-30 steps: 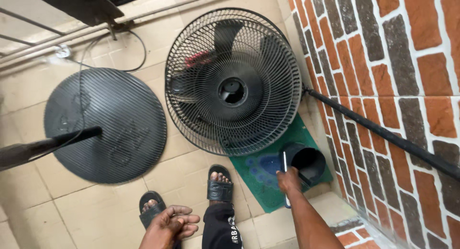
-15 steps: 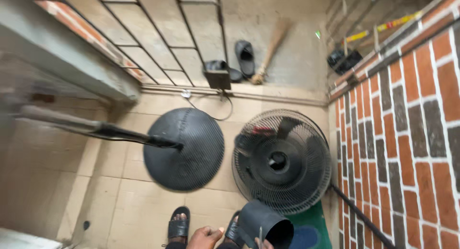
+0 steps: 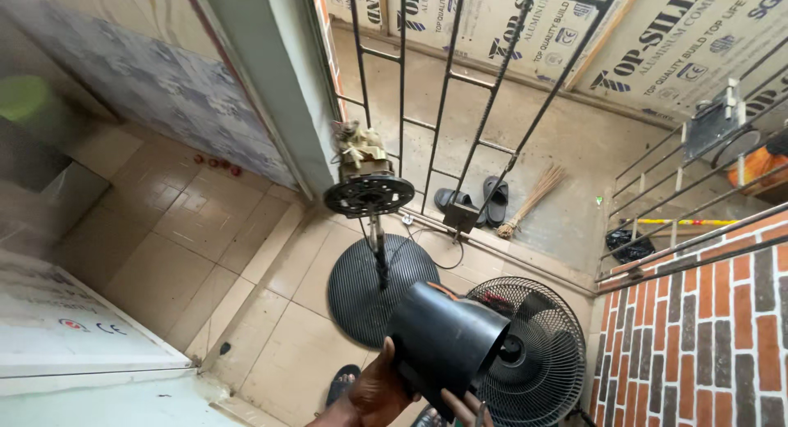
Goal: The person disassembles a standing fan motor housing, removes the internal fan blade assembly, and then reassembles the motor housing onto the fan stand using a screwdriver. The person secures the housing with screws and adjusts the fan head.
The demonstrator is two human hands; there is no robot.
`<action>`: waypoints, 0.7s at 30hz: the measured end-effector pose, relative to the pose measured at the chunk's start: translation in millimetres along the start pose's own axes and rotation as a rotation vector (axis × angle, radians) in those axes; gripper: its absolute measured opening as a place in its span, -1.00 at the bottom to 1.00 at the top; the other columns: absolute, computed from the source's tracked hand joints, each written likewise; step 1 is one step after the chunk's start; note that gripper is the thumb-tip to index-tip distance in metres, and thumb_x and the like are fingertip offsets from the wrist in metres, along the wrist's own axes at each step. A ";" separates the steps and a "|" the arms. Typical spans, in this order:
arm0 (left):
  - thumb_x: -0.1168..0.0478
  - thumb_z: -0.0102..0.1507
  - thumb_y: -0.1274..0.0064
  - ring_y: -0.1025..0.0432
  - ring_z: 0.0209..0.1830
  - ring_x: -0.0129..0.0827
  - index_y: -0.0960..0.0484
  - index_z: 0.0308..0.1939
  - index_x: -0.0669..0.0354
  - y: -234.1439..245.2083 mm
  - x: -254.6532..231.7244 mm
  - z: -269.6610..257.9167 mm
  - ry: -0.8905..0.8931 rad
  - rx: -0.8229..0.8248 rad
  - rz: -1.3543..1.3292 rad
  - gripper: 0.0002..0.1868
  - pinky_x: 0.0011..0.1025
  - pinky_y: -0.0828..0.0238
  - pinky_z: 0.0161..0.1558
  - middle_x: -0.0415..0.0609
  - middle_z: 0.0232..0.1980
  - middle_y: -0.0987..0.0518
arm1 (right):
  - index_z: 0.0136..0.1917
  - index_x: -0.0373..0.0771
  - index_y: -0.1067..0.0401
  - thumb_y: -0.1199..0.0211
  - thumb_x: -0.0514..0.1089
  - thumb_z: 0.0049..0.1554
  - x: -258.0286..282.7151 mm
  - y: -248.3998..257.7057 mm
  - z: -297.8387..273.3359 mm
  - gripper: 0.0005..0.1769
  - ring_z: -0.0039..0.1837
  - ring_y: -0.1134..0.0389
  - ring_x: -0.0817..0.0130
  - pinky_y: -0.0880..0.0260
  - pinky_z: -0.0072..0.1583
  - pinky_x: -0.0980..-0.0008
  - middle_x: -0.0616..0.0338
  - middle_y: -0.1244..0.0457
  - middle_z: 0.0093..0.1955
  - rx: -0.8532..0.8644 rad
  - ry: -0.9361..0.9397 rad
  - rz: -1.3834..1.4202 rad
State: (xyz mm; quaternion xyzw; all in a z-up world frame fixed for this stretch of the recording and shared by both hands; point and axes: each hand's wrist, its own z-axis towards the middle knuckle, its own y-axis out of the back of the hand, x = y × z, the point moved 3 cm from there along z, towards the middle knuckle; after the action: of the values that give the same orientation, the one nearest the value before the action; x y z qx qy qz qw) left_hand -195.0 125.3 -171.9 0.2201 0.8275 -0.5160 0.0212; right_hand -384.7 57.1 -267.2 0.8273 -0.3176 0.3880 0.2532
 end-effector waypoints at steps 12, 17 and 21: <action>-0.34 0.27 -0.01 -0.18 0.52 -0.17 -0.19 0.54 0.10 -29.4 -135.3 -75.5 -0.354 0.300 0.182 -0.09 -0.08 -0.08 0.47 -0.04 0.53 -0.31 | 0.20 -0.41 -0.57 -0.26 -0.08 0.14 243.0 -67.3 -158.1 -0.55 -0.18 -0.41 0.43 -0.43 -0.20 0.45 -0.17 -0.25 0.26 -0.024 0.290 0.127; -0.43 0.21 0.02 -0.15 0.55 -0.14 -0.15 0.56 0.08 6.0 -183.5 -87.6 -0.295 0.297 0.101 0.02 -0.10 -0.09 0.48 -0.01 0.57 -0.26 | 0.10 -0.44 -0.56 -0.20 -0.21 0.18 285.7 -102.2 -167.0 -0.70 -0.25 -0.37 0.48 -0.35 -0.25 0.49 -0.04 -0.36 0.11 -0.101 0.366 0.288; -0.47 0.15 0.03 -0.14 0.54 -0.11 -0.10 0.56 0.02 28.0 -222.7 -102.0 -0.290 0.293 0.099 0.07 -0.04 -0.07 0.46 -0.02 0.57 -0.23 | 0.19 -0.42 -0.55 -0.21 -0.22 0.22 286.8 -107.6 -168.4 -0.69 -0.31 -0.32 0.43 -0.30 -0.29 0.47 -0.16 -0.34 -0.21 -0.211 0.197 0.376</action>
State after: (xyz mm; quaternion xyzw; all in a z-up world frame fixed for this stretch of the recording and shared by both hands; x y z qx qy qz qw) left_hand 36.4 147.5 -89.6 0.1845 0.7201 -0.6555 0.1333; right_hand -245.4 146.8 40.6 0.6807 -0.4785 0.4719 0.2915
